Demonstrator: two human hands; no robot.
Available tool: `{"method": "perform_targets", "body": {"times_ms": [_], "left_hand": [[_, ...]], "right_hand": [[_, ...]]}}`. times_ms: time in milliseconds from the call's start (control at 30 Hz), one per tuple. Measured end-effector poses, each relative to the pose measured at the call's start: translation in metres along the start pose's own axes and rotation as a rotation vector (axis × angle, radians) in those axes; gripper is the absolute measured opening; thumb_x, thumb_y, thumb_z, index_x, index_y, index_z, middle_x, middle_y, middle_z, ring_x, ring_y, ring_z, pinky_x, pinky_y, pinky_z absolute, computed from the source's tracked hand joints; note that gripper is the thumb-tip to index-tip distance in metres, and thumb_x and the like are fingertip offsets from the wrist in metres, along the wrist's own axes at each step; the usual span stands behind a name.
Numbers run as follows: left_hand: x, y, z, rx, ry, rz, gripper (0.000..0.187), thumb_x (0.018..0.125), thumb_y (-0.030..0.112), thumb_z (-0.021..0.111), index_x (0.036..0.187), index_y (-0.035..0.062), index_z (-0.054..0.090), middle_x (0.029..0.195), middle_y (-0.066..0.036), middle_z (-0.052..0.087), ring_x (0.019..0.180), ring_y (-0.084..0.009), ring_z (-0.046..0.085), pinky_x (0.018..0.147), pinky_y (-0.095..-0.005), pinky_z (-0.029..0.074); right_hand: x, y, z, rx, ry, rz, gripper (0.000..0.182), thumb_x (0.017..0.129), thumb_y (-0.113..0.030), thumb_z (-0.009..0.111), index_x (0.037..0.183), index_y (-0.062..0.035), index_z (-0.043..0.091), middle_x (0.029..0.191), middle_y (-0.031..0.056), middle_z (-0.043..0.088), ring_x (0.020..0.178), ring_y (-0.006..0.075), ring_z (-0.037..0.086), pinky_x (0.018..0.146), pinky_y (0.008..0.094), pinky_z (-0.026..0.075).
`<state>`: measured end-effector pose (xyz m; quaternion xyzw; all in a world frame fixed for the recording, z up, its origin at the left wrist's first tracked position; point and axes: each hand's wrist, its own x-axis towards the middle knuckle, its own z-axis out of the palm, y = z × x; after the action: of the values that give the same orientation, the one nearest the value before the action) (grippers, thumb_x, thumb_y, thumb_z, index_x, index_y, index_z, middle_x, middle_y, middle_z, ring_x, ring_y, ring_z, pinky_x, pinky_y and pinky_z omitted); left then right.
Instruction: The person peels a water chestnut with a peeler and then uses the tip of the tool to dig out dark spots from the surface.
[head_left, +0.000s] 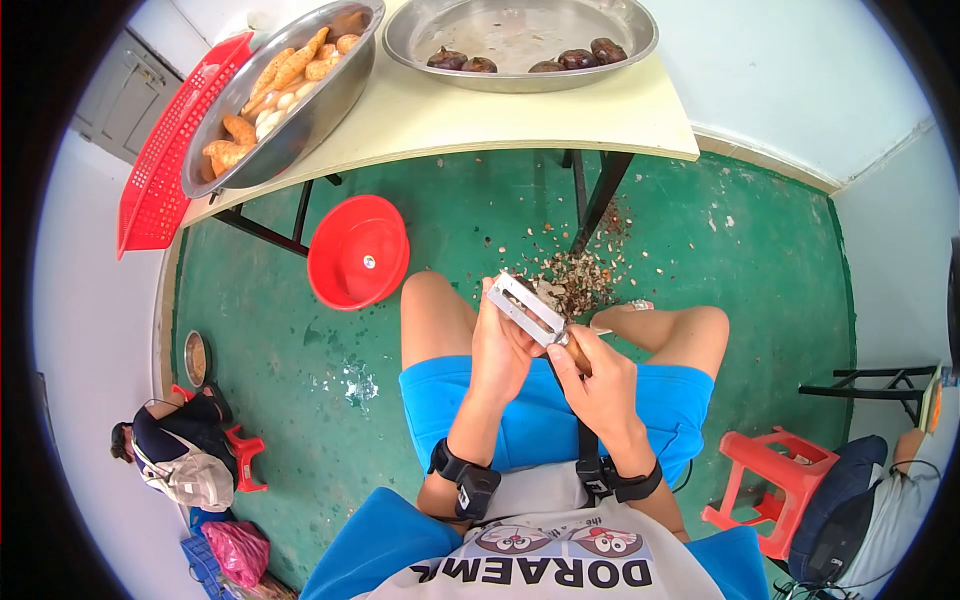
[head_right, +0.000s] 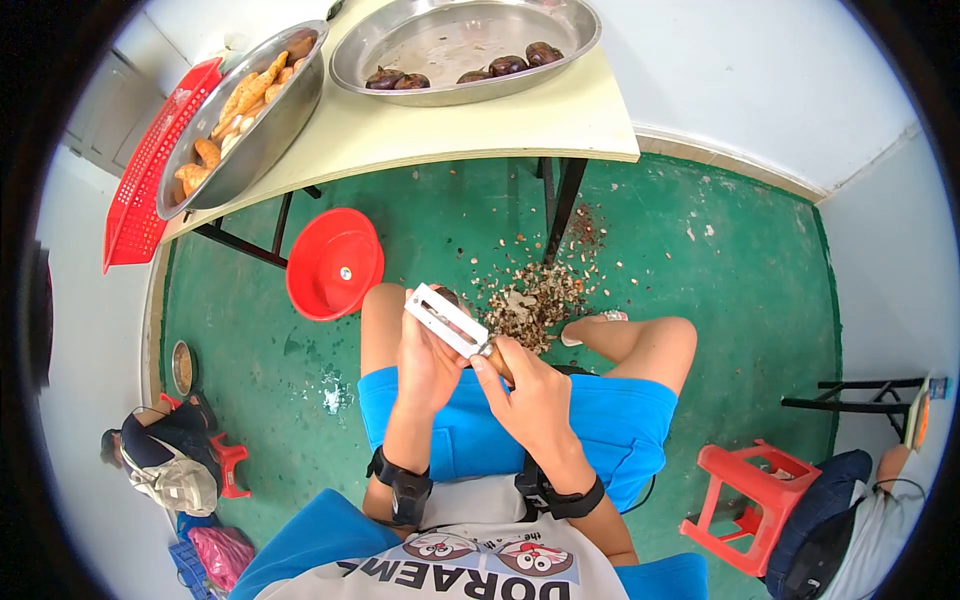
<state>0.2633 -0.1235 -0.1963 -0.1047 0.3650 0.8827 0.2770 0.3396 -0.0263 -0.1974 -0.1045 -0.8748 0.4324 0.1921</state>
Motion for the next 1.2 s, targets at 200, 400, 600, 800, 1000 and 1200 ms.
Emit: {"method": "perform_targets", "body": {"times_ms": [200,400,600,800,1000,1200], "left_hand": [[0.001,-0.005,0.006,0.094,0.111,0.257,0.022,0.088,0.036,0.031,0.088,0.0150,0.039,0.075,-0.001,0.049,0.063,-0.0125,0.051,0.056,-0.0267,0.042],[0.000,-0.007,0.005,0.056,0.111,0.279,0.018,0.088,0.032,0.034,0.083,0.0152,0.034,0.078,-0.001,0.047,0.074,-0.0136,0.052,0.060,-0.0304,0.045],[-0.002,-0.013,0.012,0.013,0.090,0.361,0.016,0.088,0.030,0.035,0.085,0.0146,0.034,0.075,-0.001,0.046,0.073,-0.0140,0.053,0.062,-0.0297,0.046],[-0.002,-0.021,0.001,0.026,-0.140,0.430,0.018,0.086,0.029,0.041,0.088,0.0119,0.035,0.068,-0.002,0.044,0.059,-0.0117,0.042,0.050,-0.0272,0.038],[-0.004,-0.024,0.011,-0.086,-0.158,0.231,0.022,0.087,0.036,0.039,0.091,0.0141,0.039,0.061,-0.002,0.036,0.057,-0.0129,0.036,0.048,-0.0253,0.032],[0.002,-0.010,0.003,-0.232,-0.089,0.025,0.026,0.087,0.036,0.039,0.085,0.0109,0.046,0.064,0.000,0.038,0.057,-0.0107,0.037,0.050,-0.0241,0.033]], "right_hand": [[-0.004,-0.004,0.000,-0.006,-0.041,0.051,0.026,0.077,-0.027,0.060,0.091,-0.0048,0.054,0.063,0.0107,0.057,0.053,0.0255,0.057,0.044,0.0329,0.043],[-0.006,-0.011,0.003,0.050,-0.058,0.121,0.026,0.080,-0.028,0.057,0.090,-0.0048,0.052,0.059,0.0119,0.056,0.051,0.0290,0.056,0.043,0.0355,0.042],[-0.006,-0.015,0.002,0.064,-0.069,0.182,0.025,0.082,-0.029,0.054,0.087,-0.0045,0.051,0.058,0.0136,0.055,0.051,0.0313,0.055,0.043,0.0371,0.041],[0.001,-0.009,0.003,0.091,-0.021,0.257,0.024,0.084,-0.027,0.051,0.083,-0.0027,0.050,0.056,0.0152,0.053,0.050,0.0327,0.054,0.041,0.0383,0.039],[0.011,0.010,-0.011,0.121,0.070,0.385,0.026,0.085,-0.024,0.051,0.076,0.0005,0.050,0.049,0.0099,0.044,0.043,0.0127,0.038,0.043,0.0287,0.034],[0.007,-0.003,-0.010,0.177,0.054,0.314,0.027,0.082,-0.028,0.055,0.084,-0.0010,0.053,0.051,0.0091,0.047,0.044,0.0145,0.046,0.043,0.0280,0.037]]}}
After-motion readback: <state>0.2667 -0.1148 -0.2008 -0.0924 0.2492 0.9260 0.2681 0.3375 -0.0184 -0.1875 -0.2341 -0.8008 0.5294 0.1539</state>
